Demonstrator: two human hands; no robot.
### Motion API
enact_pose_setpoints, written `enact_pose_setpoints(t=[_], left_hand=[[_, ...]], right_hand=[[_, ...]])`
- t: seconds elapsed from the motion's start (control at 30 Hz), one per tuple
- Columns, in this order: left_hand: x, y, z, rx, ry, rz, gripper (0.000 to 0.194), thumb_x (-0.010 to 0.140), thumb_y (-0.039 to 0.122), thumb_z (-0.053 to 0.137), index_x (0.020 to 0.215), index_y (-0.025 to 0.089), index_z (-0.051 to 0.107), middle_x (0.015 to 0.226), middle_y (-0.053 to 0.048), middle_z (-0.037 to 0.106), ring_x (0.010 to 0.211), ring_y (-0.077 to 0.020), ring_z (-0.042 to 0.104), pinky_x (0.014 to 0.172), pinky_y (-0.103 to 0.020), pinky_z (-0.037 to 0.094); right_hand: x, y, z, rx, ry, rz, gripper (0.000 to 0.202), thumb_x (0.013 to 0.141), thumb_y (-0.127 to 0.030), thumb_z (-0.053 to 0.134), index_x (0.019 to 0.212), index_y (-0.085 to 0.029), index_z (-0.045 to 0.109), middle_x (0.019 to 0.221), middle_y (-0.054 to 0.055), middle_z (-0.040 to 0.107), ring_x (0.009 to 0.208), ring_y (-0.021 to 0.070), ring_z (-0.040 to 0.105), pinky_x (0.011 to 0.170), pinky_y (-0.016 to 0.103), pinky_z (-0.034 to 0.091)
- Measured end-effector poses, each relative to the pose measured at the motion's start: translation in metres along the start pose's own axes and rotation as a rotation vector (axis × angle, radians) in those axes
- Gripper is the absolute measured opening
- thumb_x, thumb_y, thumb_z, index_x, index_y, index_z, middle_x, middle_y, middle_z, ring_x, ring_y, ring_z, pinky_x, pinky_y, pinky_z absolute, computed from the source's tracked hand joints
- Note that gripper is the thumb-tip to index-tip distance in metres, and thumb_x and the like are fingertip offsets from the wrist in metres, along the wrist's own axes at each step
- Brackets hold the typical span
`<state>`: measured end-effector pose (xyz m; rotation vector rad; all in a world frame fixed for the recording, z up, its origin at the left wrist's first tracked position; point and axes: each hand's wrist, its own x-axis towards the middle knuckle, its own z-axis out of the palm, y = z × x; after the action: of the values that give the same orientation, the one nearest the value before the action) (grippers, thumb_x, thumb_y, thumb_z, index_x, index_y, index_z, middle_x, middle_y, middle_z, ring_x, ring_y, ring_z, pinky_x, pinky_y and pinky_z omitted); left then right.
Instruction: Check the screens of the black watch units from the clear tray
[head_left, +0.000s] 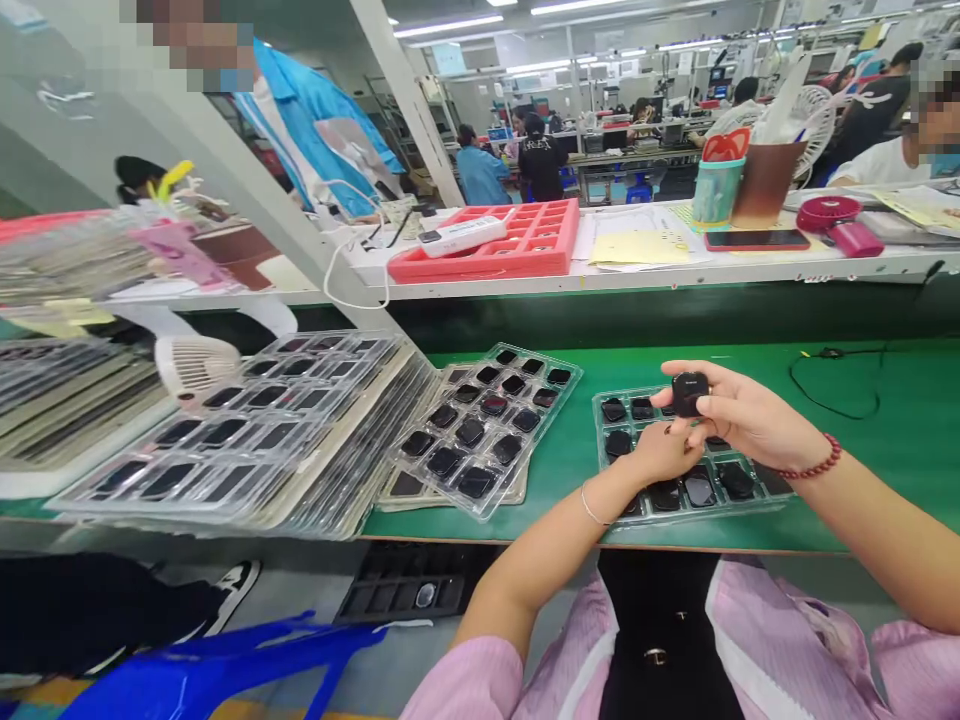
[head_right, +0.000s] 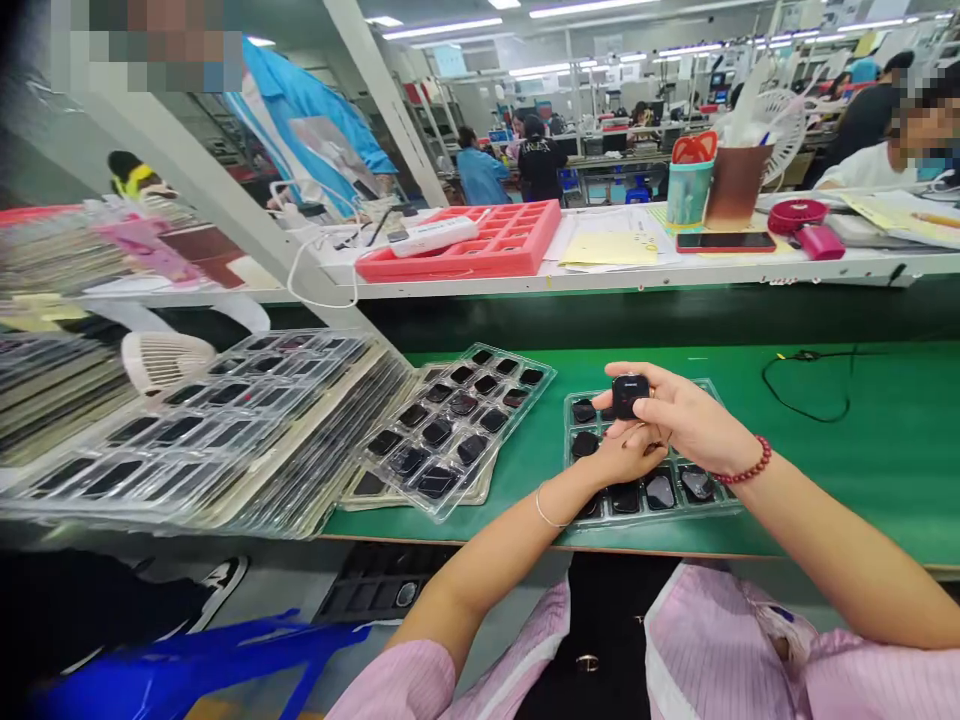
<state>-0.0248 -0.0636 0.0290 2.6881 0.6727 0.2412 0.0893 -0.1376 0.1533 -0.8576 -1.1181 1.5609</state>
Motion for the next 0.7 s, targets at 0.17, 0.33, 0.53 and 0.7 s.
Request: enact_pose_setpoints(t=[0.17,0.33,0.53,0.7], left_hand=[[0.006,-0.002,0.011,-0.054,-0.023,-0.070,0.029,0.095,0.038,0.043,0.108,0.019,0.061,0.112,-0.007,0.066,0.105,-0.0260,0.062,0.082,-0.038,0.054],[0.007,-0.001,0.006,-0.039,-0.057,-0.078,0.028,0.095,0.038,0.043,0.101,0.021,0.065,0.104,-0.005,0.068,0.099,-0.0242,0.064,0.077,-0.032,0.050],[0.006,-0.002,-0.002,-0.098,-0.063,0.016,0.024,0.094,0.029,0.047,0.093,0.018,0.068,0.096,-0.003,0.070,0.086,-0.0161,0.063,0.072,-0.024,0.042],[0.009,-0.005,0.003,-0.163,-0.055,0.033,0.021,0.092,0.028,0.049,0.095,0.018,0.068,0.100,-0.001,0.071,0.089,-0.0155,0.064,0.063,-0.025,0.035]], right_hand=[[-0.001,0.011,-0.025,-0.024,-0.011,-0.021,0.051,0.082,-0.027,0.076,0.129,-0.023,0.056,0.120,0.011,0.064,0.090,0.0200,0.071,0.067,0.025,0.062],[-0.001,0.010,-0.040,-0.015,-0.054,-0.091,0.045,0.088,-0.039,0.071,0.126,-0.021,0.058,0.119,0.012,0.064,0.092,0.0204,0.070,0.069,0.028,0.061],[0.014,-0.002,-0.056,-0.098,0.063,-0.058,0.032,0.086,-0.041,0.072,0.107,-0.019,0.062,0.093,0.007,0.067,0.063,0.0121,0.065,0.054,0.020,0.053],[-0.015,-0.040,-0.045,-0.216,0.002,-0.104,0.068,0.080,-0.043,0.077,0.140,-0.041,0.045,0.116,0.011,0.062,0.061,0.0134,0.059,0.049,0.026,0.052]])
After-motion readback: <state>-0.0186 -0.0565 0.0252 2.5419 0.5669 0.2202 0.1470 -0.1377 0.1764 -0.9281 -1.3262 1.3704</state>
